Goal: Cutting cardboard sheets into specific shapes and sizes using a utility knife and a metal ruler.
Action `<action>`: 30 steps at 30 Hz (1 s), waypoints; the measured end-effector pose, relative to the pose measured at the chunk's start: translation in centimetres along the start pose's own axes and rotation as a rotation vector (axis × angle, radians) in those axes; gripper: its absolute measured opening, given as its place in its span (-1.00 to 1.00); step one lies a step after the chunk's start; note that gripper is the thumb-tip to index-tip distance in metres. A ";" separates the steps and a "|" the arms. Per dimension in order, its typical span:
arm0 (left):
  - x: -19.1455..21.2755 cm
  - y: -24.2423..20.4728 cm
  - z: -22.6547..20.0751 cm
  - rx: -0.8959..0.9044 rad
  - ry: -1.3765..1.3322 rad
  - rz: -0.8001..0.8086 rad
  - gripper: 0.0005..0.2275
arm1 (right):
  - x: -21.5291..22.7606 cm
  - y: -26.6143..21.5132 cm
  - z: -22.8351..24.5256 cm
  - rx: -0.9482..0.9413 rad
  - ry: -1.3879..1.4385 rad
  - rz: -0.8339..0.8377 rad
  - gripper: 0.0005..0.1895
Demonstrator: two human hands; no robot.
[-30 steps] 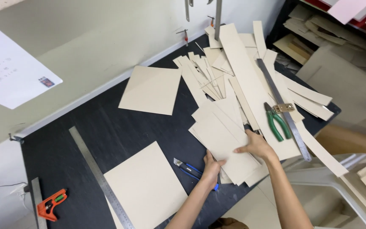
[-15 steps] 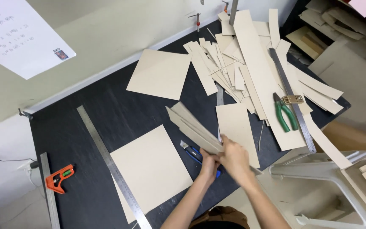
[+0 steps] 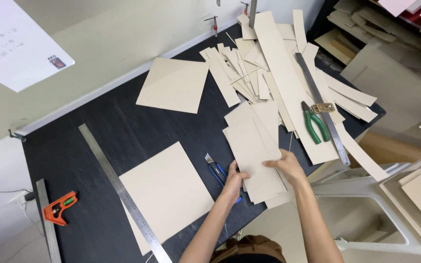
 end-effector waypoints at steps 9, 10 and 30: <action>2.3 -2.1 0.4 -0.064 -0.272 0.040 -0.48 | -5.2 -8.8 8.3 0.481 -0.753 0.006 -0.55; 3.3 -3.6 0.7 -0.065 -0.277 0.031 -0.48 | -5.0 -8.7 7.5 0.483 -0.756 0.016 -0.55; 17.4 -7.3 1.9 -0.410 -1.005 0.165 -0.59 | -4.6 -11.9 11.0 0.545 -0.132 0.267 -0.55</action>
Point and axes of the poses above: each hand's wrist, its own y-axis towards the middle knuckle, its own x-axis out of the back of the hand, z = x × y, the point moved 9 cm from there along y, towards the middle knuckle, and after that the axes turned 5 degrees about z, right-handed, at the moved point
